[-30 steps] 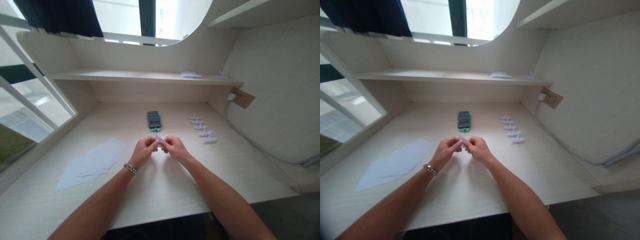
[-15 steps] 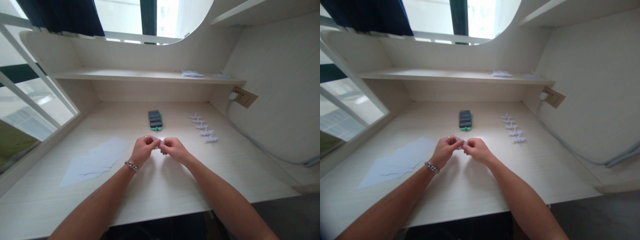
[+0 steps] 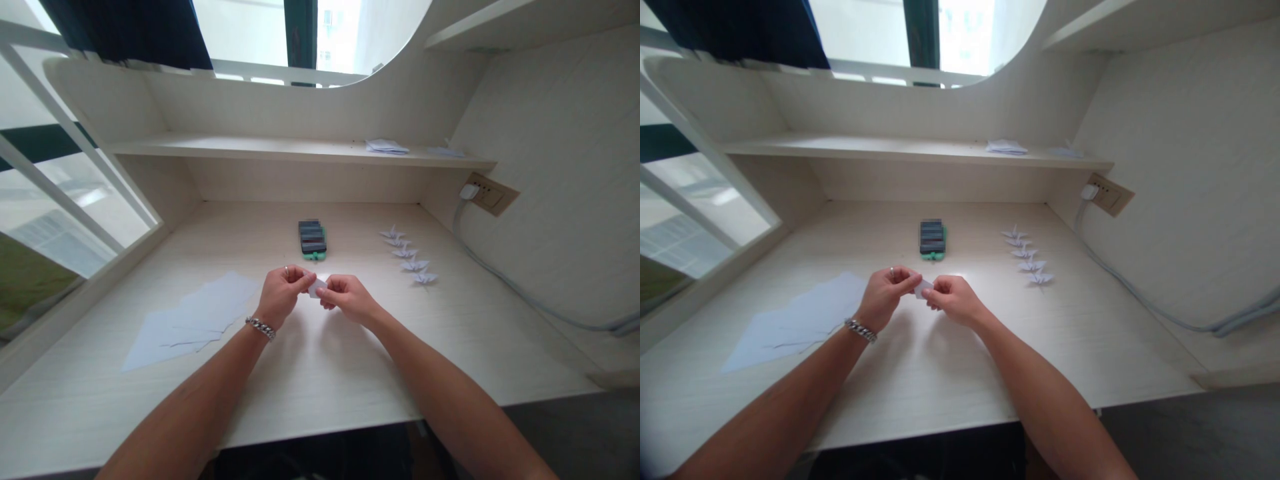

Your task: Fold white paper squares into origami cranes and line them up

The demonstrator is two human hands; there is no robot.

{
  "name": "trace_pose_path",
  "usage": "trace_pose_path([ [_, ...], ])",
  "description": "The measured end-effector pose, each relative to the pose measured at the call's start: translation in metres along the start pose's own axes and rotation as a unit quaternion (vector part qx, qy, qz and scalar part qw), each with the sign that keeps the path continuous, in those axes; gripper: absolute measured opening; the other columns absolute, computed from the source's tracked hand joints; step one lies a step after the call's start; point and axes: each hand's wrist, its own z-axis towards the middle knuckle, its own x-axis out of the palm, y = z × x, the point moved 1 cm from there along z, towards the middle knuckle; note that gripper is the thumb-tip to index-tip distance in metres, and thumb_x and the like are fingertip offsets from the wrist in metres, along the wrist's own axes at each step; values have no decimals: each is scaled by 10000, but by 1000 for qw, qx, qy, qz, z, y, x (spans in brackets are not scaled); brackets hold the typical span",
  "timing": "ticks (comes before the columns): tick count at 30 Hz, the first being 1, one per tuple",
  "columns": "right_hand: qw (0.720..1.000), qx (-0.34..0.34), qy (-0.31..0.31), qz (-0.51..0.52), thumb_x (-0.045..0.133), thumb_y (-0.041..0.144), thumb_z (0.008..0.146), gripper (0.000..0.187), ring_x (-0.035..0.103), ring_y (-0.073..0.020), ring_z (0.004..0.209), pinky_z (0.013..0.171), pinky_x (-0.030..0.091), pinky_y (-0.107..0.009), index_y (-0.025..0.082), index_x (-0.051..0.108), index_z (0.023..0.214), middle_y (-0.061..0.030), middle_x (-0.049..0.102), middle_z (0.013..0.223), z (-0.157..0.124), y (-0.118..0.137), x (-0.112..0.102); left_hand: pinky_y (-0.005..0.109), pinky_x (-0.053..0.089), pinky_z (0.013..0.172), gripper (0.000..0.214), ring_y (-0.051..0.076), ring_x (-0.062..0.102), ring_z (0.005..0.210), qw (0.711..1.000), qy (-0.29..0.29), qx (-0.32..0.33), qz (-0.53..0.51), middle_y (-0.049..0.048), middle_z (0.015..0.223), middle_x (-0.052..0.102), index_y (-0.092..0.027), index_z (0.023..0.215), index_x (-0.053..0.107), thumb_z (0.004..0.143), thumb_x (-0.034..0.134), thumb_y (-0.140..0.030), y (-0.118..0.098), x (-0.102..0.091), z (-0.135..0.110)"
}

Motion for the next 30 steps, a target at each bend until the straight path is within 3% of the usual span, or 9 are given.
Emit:
trace_pose_path([
  [6,999,-30,-41,-20,659,478,761,343,550,-121,537,540,429,-253,150,614,672,-7,601,583,2,-2,-3,243,409,528,269,114,533,530,1000,25,-12,5,26,560,626,-114,634,667,642,770,-362,1,2,0],
  [13,1000,-16,-14,-19,655,479,761,334,562,-125,552,534,438,-249,147,641,727,-13,617,610,3,-4,-3,243,406,523,247,116,532,517,1000,11,-6,17,20,542,622,-120,604,664,622,780,-338,0,2,0],
  [23,1000,-11,-18,20,699,464,721,322,557,-114,542,533,448,-248,149,639,697,-6,620,604,4,-5,-4,243,431,562,281,119,549,561,999,42,-4,4,31,582,635,-121,637,688,690,755,-388,4,-3,3],
  [30,990,14,-84,108,757,450,650,316,583,-114,563,530,478,-243,154,671,720,-6,650,636,3,2,-5,253,486,617,307,117,599,622,988,63,-46,-130,51,732,682,-122,819,716,745,724,-420,4,-2,4],
])
